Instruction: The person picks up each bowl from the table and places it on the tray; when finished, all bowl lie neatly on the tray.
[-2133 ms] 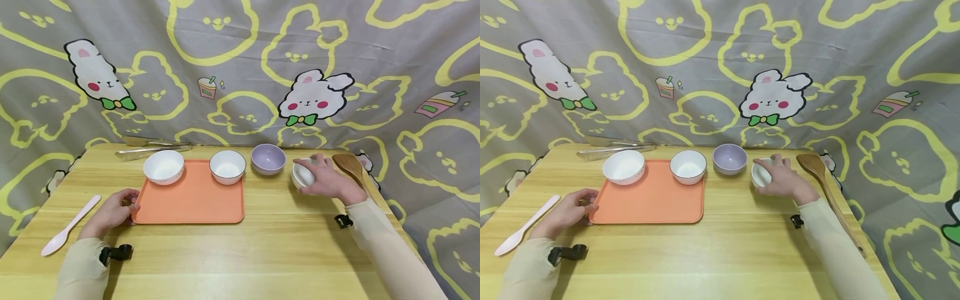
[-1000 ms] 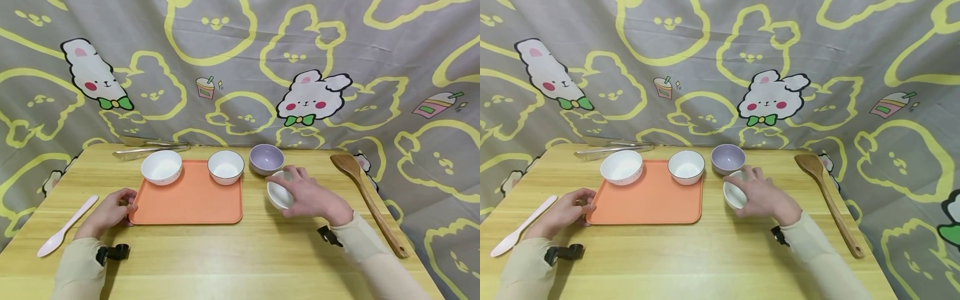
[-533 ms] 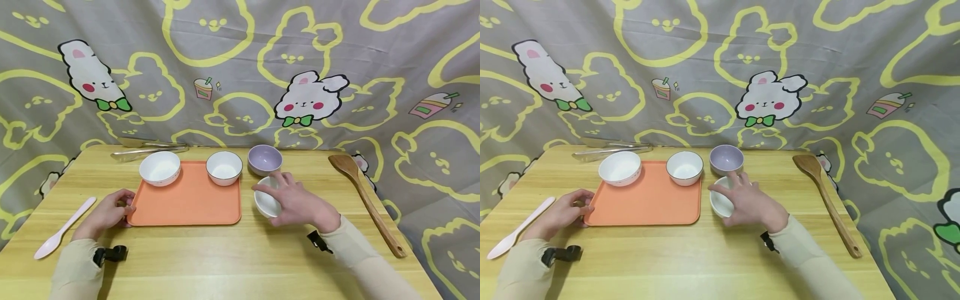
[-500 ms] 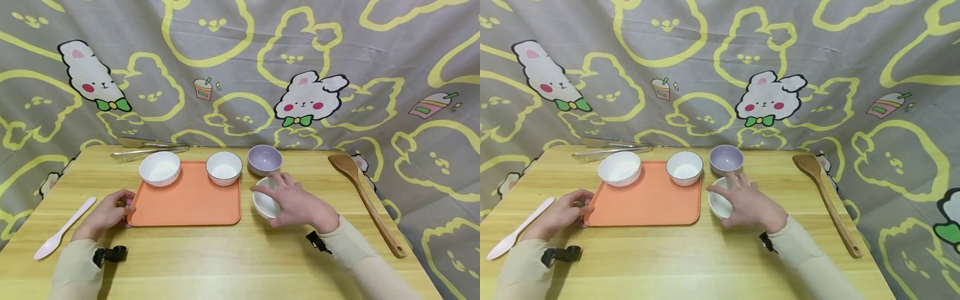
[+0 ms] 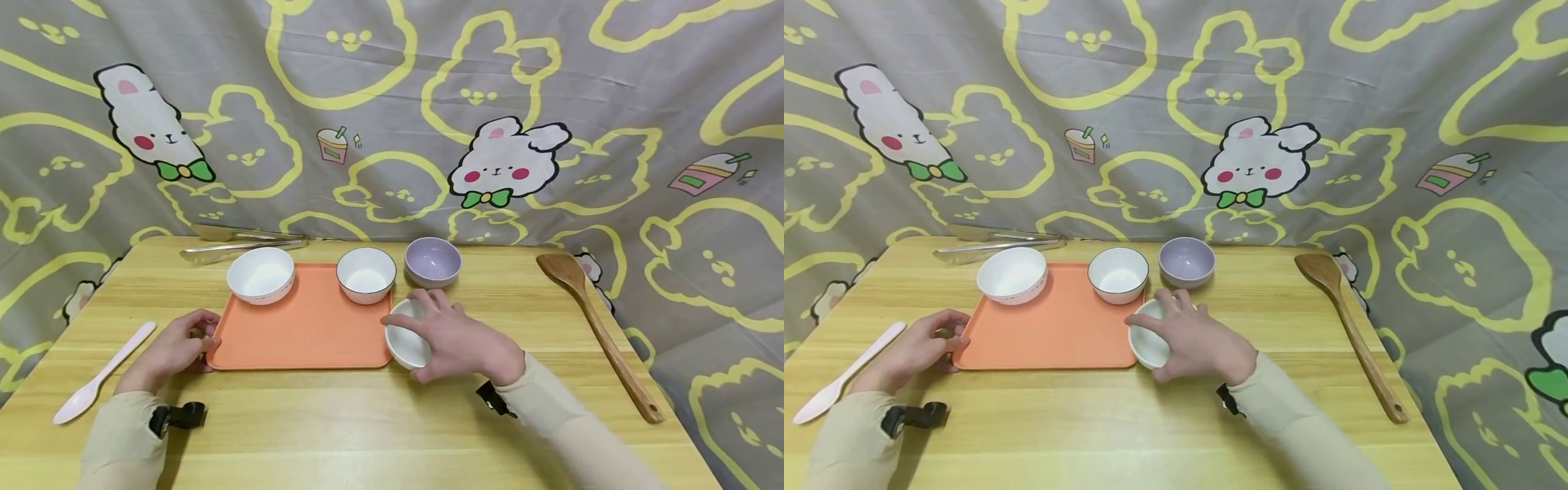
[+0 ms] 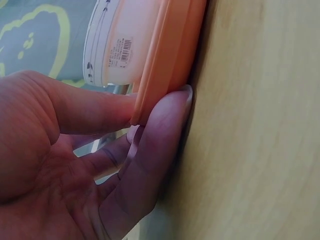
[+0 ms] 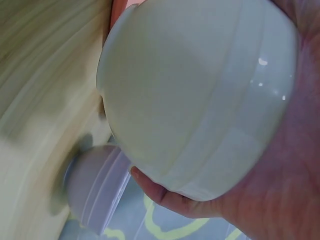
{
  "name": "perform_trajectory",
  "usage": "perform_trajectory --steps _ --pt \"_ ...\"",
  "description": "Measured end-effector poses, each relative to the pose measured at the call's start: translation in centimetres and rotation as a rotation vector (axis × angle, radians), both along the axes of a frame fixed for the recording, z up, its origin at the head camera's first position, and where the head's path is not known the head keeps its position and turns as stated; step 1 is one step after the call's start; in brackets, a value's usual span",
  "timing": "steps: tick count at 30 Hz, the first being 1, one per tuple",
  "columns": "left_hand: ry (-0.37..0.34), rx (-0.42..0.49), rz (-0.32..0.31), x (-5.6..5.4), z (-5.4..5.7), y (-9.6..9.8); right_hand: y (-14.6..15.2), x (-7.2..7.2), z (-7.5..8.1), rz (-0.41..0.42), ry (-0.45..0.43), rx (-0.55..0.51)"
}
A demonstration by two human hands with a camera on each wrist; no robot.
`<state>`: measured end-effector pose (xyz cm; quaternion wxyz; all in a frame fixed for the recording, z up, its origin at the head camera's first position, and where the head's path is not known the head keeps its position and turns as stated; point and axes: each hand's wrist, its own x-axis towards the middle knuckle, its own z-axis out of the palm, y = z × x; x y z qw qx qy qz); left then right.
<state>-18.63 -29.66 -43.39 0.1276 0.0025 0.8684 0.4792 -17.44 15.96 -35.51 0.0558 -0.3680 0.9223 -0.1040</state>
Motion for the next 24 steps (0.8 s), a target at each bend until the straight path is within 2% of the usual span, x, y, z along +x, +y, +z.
perform_trajectory --steps 8,20,24 --pt "0.003 -0.006 0.005 0.1 -0.1 0.0 -1.7 -0.3 -0.1 0.075 0.004 -0.026" --pt "-0.009 0.003 0.013 0.2 0.2 0.2 -3.9 -1.1 -0.6 0.11 0.017 -0.015" --pt "-0.018 0.009 0.017 0.2 0.3 0.2 -4.9 -1.3 -0.6 0.129 -0.009 -0.009"
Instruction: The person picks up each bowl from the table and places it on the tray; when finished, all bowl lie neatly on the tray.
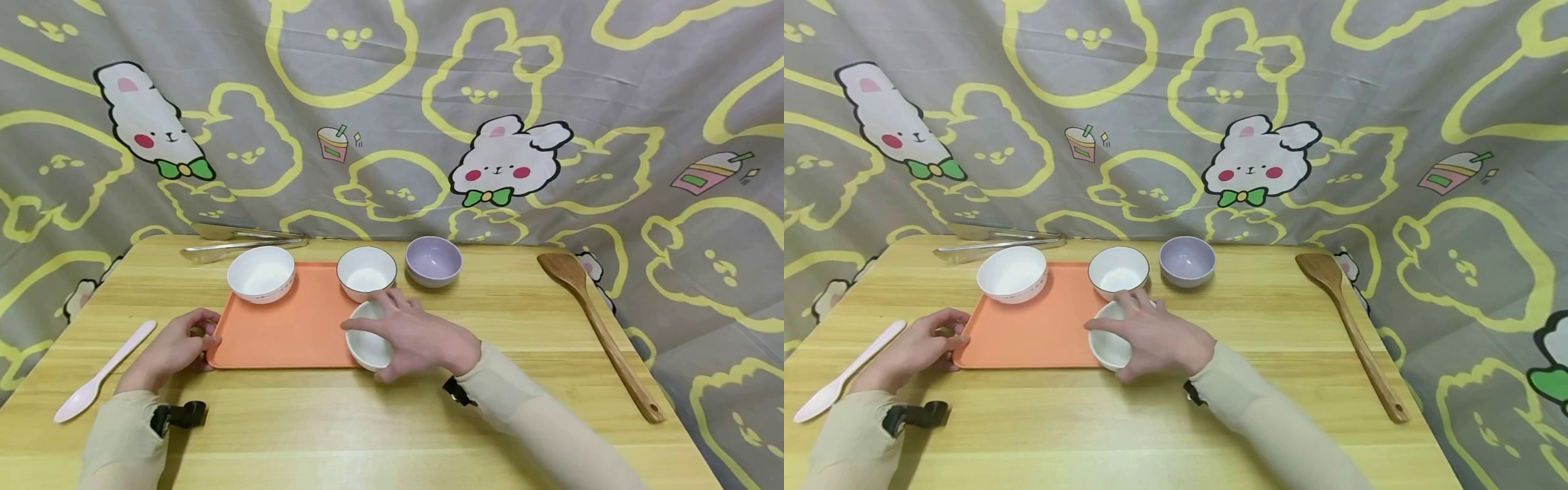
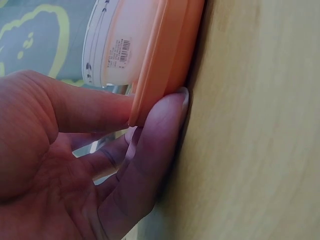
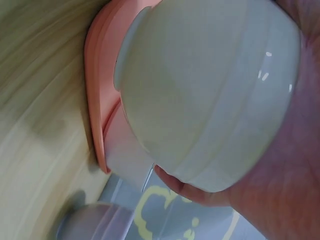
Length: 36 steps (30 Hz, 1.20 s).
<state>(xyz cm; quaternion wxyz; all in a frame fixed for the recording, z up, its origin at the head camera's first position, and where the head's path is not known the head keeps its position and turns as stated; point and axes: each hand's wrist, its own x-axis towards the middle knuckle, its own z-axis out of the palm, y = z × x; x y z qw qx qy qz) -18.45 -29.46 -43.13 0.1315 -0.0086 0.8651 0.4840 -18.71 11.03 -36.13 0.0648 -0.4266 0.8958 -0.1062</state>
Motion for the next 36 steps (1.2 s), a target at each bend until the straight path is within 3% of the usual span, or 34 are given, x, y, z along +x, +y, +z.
perform_trajectory --steps 5,13,23,36 --pt "-0.009 0.013 0.001 0.1 -0.2 -0.1 -1.4 -0.1 -0.1 0.022 -0.045 0.006" --pt "-0.015 -0.002 0.006 0.1 0.0 0.0 -3.5 -0.4 -0.6 0.053 -0.008 0.028" --pt "-0.003 -0.022 0.001 0.0 -0.1 -0.2 -5.7 -1.4 -0.9 0.088 0.004 -0.027" --pt "0.008 -0.021 -0.002 -0.2 0.0 -0.1 -8.9 -2.4 -1.2 0.095 0.037 0.047"
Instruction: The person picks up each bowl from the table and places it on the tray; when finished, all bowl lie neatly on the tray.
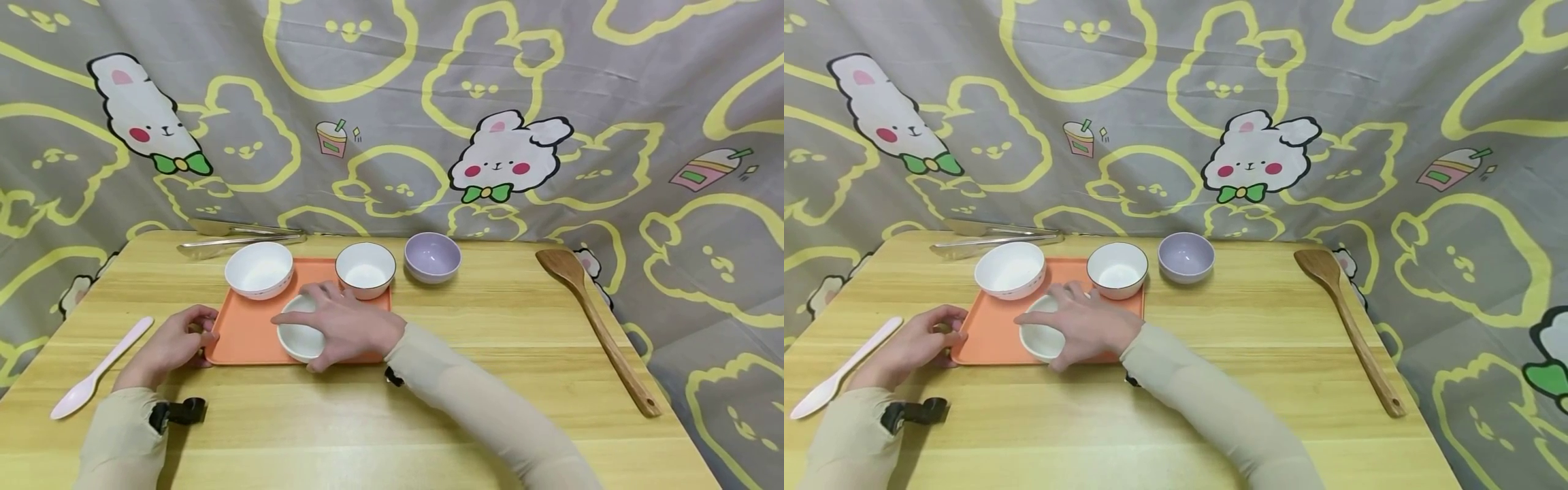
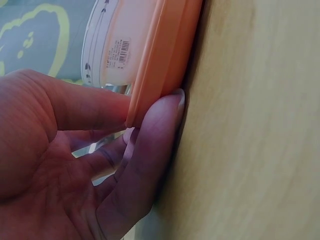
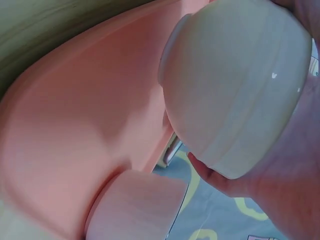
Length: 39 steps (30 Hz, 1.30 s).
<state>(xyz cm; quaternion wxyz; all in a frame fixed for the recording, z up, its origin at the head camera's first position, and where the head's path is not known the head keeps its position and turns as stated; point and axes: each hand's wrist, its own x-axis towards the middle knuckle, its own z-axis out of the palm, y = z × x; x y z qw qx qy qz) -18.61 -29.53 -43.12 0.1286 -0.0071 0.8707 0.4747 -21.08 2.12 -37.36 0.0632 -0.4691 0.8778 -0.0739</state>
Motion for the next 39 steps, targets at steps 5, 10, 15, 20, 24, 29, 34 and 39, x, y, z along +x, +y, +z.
perform_trajectory --steps 5,10,15,20,24,29,34,39 --pt "0.002 0.003 0.002 -0.1 -0.1 0.1 -1.5 -0.4 0.0 0.006 0.007 0.008" --pt "0.003 0.004 -0.003 -0.2 -0.1 0.3 -2.4 -0.7 -0.2 0.013 -0.001 0.051" --pt "-0.01 0.002 -0.009 -0.2 0.1 0.4 -3.2 -0.9 -0.5 0.009 -0.005 0.076" --pt "-0.003 -0.01 -0.015 -0.1 0.2 0.3 -4.4 -0.9 -0.7 0.021 -0.013 0.06" --pt "-0.008 -0.01 -0.014 -0.1 0.1 0.2 -5.5 -0.8 -0.9 0.043 -0.017 0.061" --pt "-0.015 -0.007 -0.011 0.0 -0.1 0.2 -6.6 -0.7 -1.3 0.053 -0.016 0.078" --pt "-0.007 -0.01 -0.011 0.0 -0.2 0.1 -7.6 -0.8 -1.4 0.056 0.017 0.105" --pt "0.009 -0.018 -0.008 -0.1 -0.4 -0.1 -8.5 -0.8 -1.3 0.077 0.059 0.126"
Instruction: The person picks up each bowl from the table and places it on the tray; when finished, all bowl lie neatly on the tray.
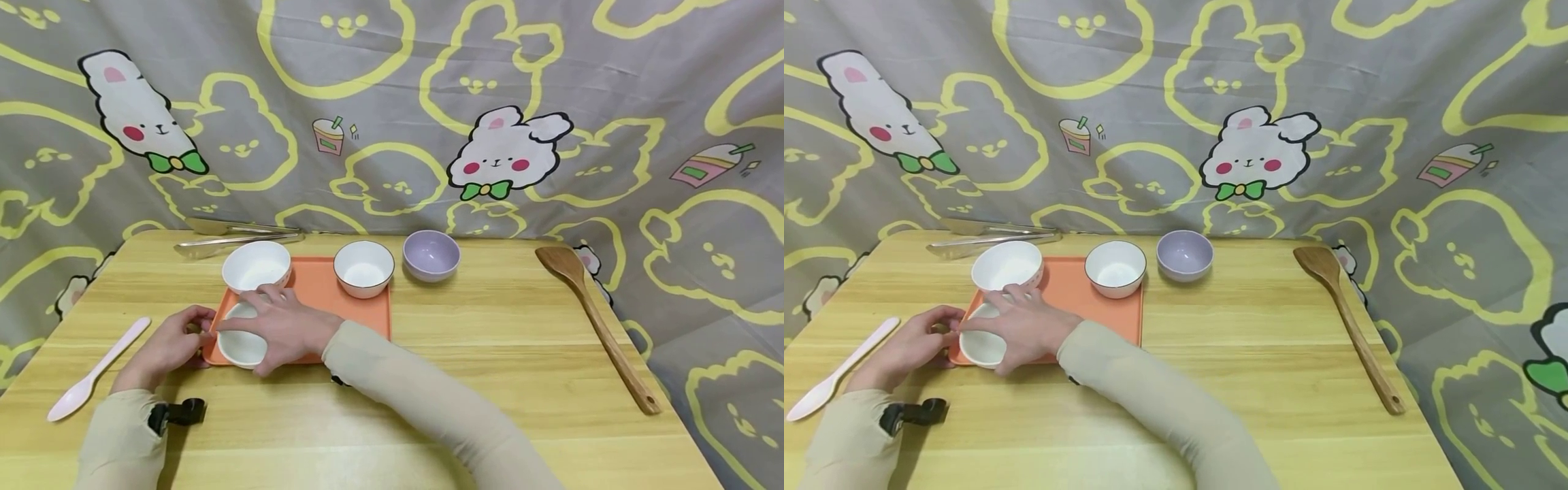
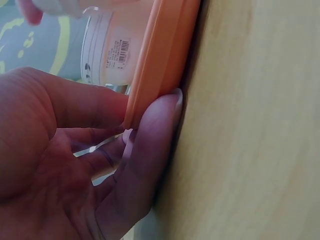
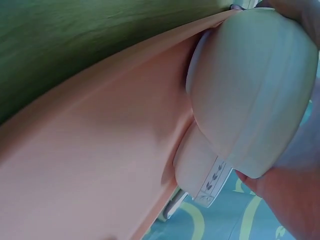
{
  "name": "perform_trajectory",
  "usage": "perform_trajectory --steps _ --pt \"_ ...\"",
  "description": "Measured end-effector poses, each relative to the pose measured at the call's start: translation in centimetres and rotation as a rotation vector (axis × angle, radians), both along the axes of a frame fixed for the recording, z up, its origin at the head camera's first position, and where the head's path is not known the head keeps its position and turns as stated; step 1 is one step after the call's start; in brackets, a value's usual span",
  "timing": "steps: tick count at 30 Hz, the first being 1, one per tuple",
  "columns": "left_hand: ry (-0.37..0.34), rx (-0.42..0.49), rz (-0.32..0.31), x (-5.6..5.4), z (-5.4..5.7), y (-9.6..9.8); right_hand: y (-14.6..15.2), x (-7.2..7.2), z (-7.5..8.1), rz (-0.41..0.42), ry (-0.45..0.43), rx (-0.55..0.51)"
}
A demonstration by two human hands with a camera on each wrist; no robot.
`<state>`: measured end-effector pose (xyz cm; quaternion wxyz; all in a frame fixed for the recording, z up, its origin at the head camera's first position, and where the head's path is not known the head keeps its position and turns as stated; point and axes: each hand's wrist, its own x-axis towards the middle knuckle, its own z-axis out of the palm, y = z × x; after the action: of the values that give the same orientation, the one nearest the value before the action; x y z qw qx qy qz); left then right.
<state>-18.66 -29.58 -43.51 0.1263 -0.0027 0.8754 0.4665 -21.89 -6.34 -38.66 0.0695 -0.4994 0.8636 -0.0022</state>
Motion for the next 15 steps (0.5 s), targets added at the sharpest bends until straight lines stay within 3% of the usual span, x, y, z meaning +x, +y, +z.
perform_trajectory --steps 6,15 --pt "0.005 -0.014 0.0 0.0 -0.3 -0.1 -0.9 -0.2 -0.1 -0.007 -0.004 0.0" --pt "0.028 -0.03 -0.017 -0.1 -0.1 -0.1 -1.9 -0.9 -0.2 -0.026 0.061 0.047"
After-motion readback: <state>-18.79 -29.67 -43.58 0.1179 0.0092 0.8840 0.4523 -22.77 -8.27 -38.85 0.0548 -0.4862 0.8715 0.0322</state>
